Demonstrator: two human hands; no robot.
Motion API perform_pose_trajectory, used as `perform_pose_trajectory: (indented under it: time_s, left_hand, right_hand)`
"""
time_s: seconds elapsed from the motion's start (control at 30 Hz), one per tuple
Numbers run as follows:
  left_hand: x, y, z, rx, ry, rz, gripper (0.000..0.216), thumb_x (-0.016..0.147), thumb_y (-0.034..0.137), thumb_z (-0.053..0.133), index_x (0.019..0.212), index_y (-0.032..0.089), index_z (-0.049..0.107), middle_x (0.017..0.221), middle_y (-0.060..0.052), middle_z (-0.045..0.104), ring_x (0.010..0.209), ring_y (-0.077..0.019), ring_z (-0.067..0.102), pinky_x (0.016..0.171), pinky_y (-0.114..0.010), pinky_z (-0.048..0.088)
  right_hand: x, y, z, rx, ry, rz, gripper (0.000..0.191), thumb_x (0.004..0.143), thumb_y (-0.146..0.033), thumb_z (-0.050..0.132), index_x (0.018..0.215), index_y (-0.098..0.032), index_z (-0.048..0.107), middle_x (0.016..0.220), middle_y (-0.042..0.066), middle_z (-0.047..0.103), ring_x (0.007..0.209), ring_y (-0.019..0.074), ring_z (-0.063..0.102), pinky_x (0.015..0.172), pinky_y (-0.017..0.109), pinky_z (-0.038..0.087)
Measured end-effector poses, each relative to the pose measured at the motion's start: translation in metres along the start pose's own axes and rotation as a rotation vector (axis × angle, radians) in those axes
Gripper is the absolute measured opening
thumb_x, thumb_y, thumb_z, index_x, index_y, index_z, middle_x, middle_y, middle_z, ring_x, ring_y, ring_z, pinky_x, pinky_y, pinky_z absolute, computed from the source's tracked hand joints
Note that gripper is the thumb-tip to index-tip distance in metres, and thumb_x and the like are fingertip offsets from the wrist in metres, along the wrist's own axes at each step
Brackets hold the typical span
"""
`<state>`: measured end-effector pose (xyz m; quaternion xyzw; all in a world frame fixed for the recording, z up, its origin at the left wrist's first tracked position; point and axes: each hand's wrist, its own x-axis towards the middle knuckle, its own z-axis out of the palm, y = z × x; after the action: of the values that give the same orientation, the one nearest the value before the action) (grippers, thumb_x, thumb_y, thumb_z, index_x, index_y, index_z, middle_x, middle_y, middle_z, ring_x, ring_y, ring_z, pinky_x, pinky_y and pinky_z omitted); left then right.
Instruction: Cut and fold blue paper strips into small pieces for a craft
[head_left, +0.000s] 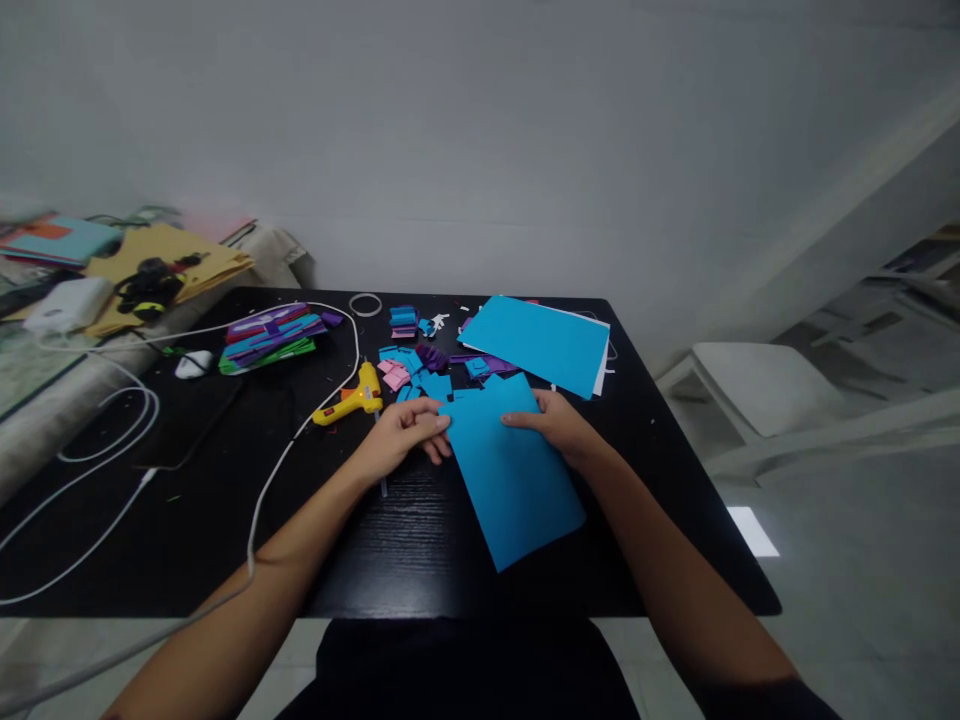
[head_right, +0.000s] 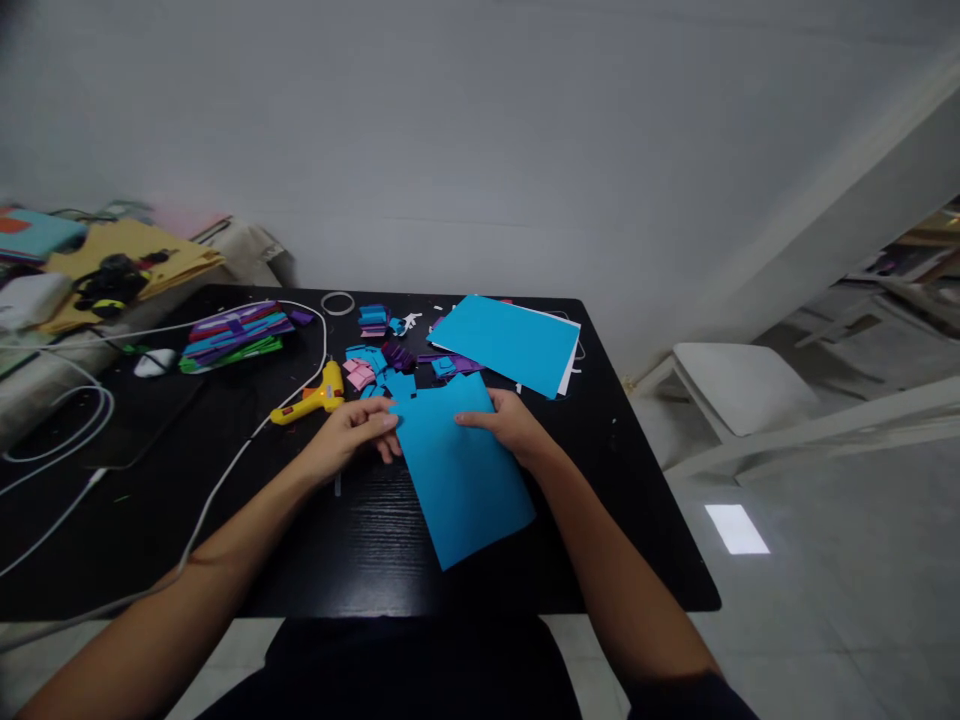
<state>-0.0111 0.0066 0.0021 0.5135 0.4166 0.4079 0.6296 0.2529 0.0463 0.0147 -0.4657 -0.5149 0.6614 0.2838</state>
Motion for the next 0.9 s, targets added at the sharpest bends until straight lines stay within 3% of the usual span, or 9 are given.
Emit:
perform_pose_trajectory:
  time_s: [0.07, 0.17, 0.27, 0.43, 0.6, 0.9]
  left_hand:
    - [-0.001, -0.005, 0.005, 0.071, -0.040, -0.061, 0.045, 0.084, 0.054, 0.073, 0.070, 0.012, 0.065, 0.059, -0.007, 0.072, 0.041, -0.0117, 0.061, 0.043, -0.020, 0.047]
    - [-0.004, -0.012, 0.012, 0.184, -0.049, -0.095, 0.051, 0.087, 0.058, 0.067, 0.063, 0.013, 0.064, 0.048, -0.004, 0.065, 0.032, -0.0077, 0.049, 0.036, -0.018, 0.034]
    - [-0.005, -0.016, 0.015, 0.256, -0.031, -0.098, 0.056, 0.089, 0.059, 0.064, 0.055, 0.015, 0.060, 0.042, -0.003, 0.060, 0.030, -0.0061, 0.043, 0.037, -0.019, 0.031]
    - [-0.002, -0.013, 0.006, 0.303, -0.014, -0.120, 0.057, 0.087, 0.062, 0.064, 0.053, 0.015, 0.060, 0.042, -0.003, 0.059, 0.030, -0.0071, 0.042, 0.036, -0.020, 0.029]
    - [0.001, -0.006, -0.003, 0.335, 0.017, -0.100, 0.055, 0.086, 0.059, 0.066, 0.053, 0.016, 0.054, 0.043, -0.002, 0.060, 0.031, -0.0063, 0.042, 0.036, -0.019, 0.028]
    - [0.002, -0.006, -0.003, 0.331, 0.080, -0.030, 0.051, 0.087, 0.059, 0.064, 0.060, 0.018, 0.050, 0.046, 0.000, 0.061, 0.034, -0.0073, 0.046, 0.039, -0.018, 0.033]
  right_hand:
    - [-0.001, 0.000, 0.002, 0.016, 0.000, -0.017, 0.043, 0.071, -0.033, 0.088, 0.111, -0.023, 0.075, 0.118, 0.011, 0.076, 0.106, 0.0327, 0.072, 0.097, 0.053, 0.057]
    - [-0.002, -0.001, 0.006, 0.031, 0.002, -0.024, 0.047, 0.070, -0.034, 0.089, 0.113, -0.022, 0.074, 0.119, 0.011, 0.075, 0.107, 0.0328, 0.071, 0.096, 0.052, 0.058]
    - [-0.004, -0.003, 0.010, 0.052, 0.003, -0.014, 0.048, 0.068, -0.035, 0.090, 0.111, -0.022, 0.074, 0.118, 0.011, 0.076, 0.106, 0.0325, 0.071, 0.095, 0.051, 0.058]
    - [-0.004, -0.003, 0.007, 0.108, -0.042, -0.012, 0.041, 0.066, -0.039, 0.091, 0.099, -0.018, 0.076, 0.109, 0.010, 0.077, 0.097, 0.0267, 0.072, 0.093, 0.044, 0.056]
    - [-0.001, -0.003, -0.001, 0.070, 0.031, -0.007, 0.034, 0.068, -0.044, 0.088, 0.079, -0.016, 0.072, 0.081, 0.003, 0.072, 0.075, 0.0170, 0.065, 0.075, 0.033, 0.051]
    - [0.000, -0.002, 0.001, 0.127, 0.030, -0.028, 0.032, 0.068, -0.041, 0.088, 0.082, -0.016, 0.071, 0.087, 0.003, 0.071, 0.081, 0.0175, 0.066, 0.078, 0.032, 0.052]
